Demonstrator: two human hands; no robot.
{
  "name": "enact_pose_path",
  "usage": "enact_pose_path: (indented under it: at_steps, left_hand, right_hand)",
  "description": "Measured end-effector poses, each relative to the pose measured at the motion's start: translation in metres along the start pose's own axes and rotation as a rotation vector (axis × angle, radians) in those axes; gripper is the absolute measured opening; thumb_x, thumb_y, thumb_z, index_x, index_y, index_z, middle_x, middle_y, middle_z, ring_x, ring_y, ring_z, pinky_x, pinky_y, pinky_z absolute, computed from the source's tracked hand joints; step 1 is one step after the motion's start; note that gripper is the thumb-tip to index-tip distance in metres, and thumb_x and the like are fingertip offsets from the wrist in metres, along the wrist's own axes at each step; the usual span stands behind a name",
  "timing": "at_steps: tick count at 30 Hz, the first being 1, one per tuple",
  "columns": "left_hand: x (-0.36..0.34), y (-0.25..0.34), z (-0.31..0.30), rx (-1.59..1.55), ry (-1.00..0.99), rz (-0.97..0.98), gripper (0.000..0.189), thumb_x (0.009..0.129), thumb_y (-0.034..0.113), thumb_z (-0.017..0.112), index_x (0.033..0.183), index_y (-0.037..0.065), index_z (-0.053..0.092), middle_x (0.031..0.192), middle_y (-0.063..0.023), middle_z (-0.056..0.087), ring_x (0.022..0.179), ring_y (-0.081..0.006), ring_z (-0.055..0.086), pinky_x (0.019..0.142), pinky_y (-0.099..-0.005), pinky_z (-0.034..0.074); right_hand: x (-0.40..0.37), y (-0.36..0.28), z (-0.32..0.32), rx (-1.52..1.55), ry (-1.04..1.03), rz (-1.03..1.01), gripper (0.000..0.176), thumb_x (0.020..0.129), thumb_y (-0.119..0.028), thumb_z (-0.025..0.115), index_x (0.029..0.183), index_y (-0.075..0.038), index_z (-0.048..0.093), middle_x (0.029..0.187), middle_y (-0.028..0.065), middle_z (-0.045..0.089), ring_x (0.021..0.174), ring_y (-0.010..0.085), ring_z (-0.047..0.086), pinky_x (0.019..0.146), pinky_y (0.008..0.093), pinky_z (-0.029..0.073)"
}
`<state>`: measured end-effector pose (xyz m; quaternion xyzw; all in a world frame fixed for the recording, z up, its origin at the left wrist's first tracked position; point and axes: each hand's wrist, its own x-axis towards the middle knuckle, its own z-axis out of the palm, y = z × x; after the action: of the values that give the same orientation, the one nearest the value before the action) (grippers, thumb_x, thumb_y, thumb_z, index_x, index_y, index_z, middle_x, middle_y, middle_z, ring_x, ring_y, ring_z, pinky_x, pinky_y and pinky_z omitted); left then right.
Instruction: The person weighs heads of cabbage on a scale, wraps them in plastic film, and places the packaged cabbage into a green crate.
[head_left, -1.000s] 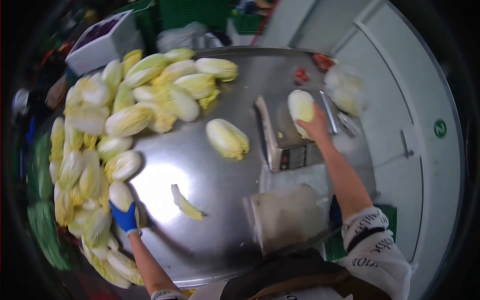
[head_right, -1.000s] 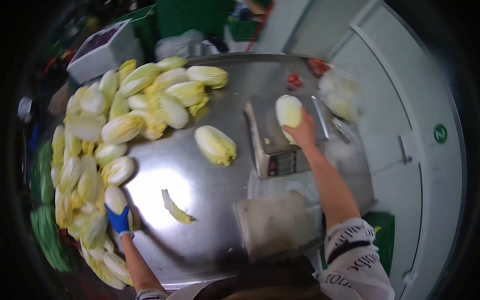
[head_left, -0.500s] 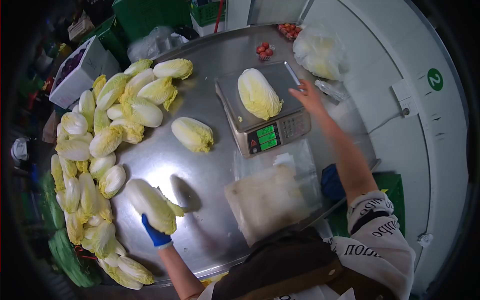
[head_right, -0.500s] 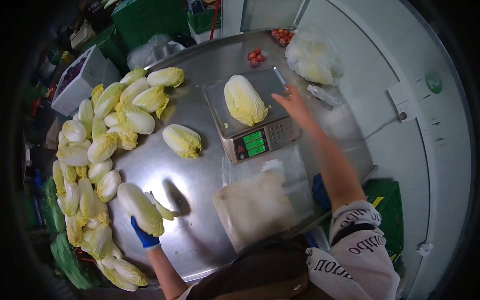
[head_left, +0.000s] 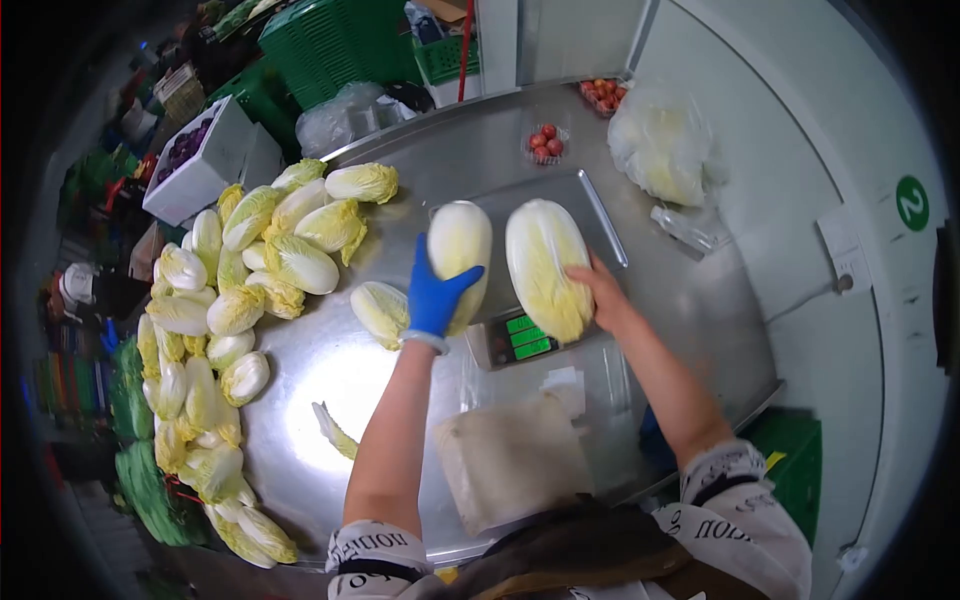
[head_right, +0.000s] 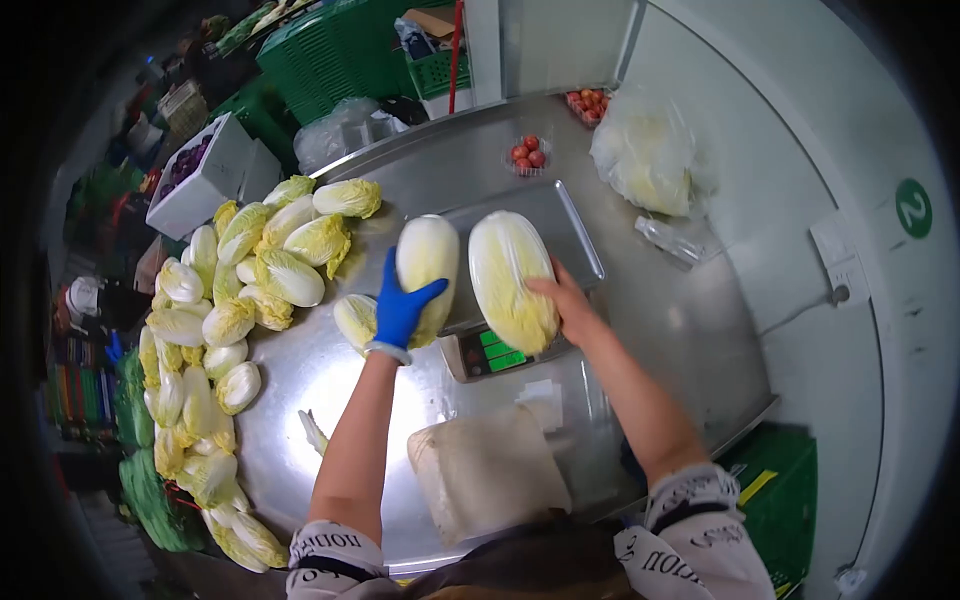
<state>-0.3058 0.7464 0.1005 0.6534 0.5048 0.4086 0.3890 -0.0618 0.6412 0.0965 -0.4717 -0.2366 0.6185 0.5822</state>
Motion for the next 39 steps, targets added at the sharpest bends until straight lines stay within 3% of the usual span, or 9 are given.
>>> enact_pose_path:
  at_steps: [5,6,9,14,21,28,29,33,39]
  left_hand:
    - [-0.006,0.025,0.031,0.612,-0.205,0.062,0.076,0.068,0.046,0.076,0.124,0.003,0.049,0.108,-0.0209,0.062,0.095,-0.0382,0.062,0.084,-0.0447,0.049]
    - [-0.015,0.016,0.030,0.591,-0.001,0.335,0.075,0.072,0.046,0.073,0.128,0.004,0.047,0.123,-0.0225,0.053,0.107,-0.0375,0.056,0.088,-0.0438,0.046]
    - [-0.064,0.048,-0.012,-0.136,-0.287,0.065,0.085,0.076,0.041,0.072,0.140,0.005,0.031,0.139,-0.0212,0.036,0.122,-0.0327,0.045,0.101,-0.0395,0.037]
    - [-0.201,0.082,-0.108,-0.217,-0.524,-0.280,0.088,0.079,0.026,0.074,0.146,0.008,0.019,0.140,-0.0144,0.040,0.124,-0.0231,0.043,0.102,-0.0347,0.038]
    - [-0.405,0.020,-0.247,0.006,-0.459,-0.451,0.048,0.082,0.023,0.069,0.126,0.009,0.054,0.117,-0.0115,0.061,0.106,-0.0213,0.059,0.094,-0.0354,0.044]
    - [-0.566,-0.018,-0.346,1.028,-0.234,-1.147,0.070,0.068,0.027,0.079,0.128,0.004,0.050,0.120,-0.0220,0.056,0.106,-0.0369,0.056,0.088,-0.0430,0.046]
    - [-0.568,-0.031,-0.338,1.041,-0.092,-0.956,0.070,0.068,0.027,0.079,0.128,0.004,0.050,0.120,-0.0220,0.056,0.105,-0.0371,0.056,0.088,-0.0432,0.046]
    - [-0.520,-0.102,-0.261,0.268,0.334,-0.535,0.055,0.079,0.016,0.071,0.128,0.005,0.050,0.113,-0.0121,0.059,0.097,-0.0222,0.056,0.084,-0.0328,0.046]
    - [-0.382,-0.084,-0.105,-0.200,-0.138,-0.611,0.059,0.083,0.020,0.068,0.135,0.011,0.043,0.112,-0.0086,0.057,0.096,-0.0160,0.057,0.081,-0.0299,0.047]
  right_hand:
    - [-0.070,0.020,-0.014,-0.106,0.133,-0.035,0.082,0.069,-0.013,0.068,0.142,-0.010,0.030,0.131,0.0103,0.046,0.121,0.0253,0.046,0.099,0.0389,0.042]
    - [-0.082,0.018,-0.004,-0.107,0.095,-0.096,0.083,0.069,-0.013,0.066,0.142,-0.009,0.027,0.132,0.0114,0.044,0.123,0.0264,0.045,0.101,0.0395,0.039]
    - [-0.115,0.026,0.023,-0.243,0.056,-0.158,0.090,0.061,-0.012,0.065,0.142,-0.004,0.025,0.135,0.0137,0.041,0.123,0.0271,0.043,0.104,0.0395,0.035]
    - [-0.160,0.049,0.079,-0.537,-0.437,-0.137,0.098,0.059,-0.021,0.078,0.141,-0.002,0.026,0.134,0.0144,0.042,0.123,0.0256,0.043,0.104,0.0385,0.033]
    - [-0.199,0.103,0.119,-0.815,-1.205,0.410,0.089,0.061,-0.023,0.081,0.137,-0.004,0.038,0.132,0.0110,0.046,0.121,0.0215,0.046,0.103,0.0335,0.034]
    - [-0.256,0.147,0.063,-0.296,-0.340,0.656,0.073,0.079,-0.014,0.065,0.141,-0.006,0.027,0.131,0.0141,0.045,0.119,0.0241,0.047,0.099,0.0360,0.039]
    - [-0.263,0.157,0.057,-0.210,-0.215,0.604,0.070,0.081,-0.014,0.063,0.141,-0.006,0.026,0.130,0.0139,0.046,0.118,0.0243,0.048,0.098,0.0363,0.040]
    - [-0.271,0.179,0.052,-0.308,0.038,0.278,0.067,0.084,-0.023,0.062,0.138,-0.006,0.026,0.126,0.0145,0.047,0.114,0.0251,0.049,0.095,0.0368,0.041]
    - [-0.230,0.225,0.029,-0.840,-0.010,0.021,0.075,0.080,-0.034,0.068,0.137,-0.004,0.030,0.130,0.0211,0.044,0.117,0.0317,0.047,0.098,0.0387,0.038]
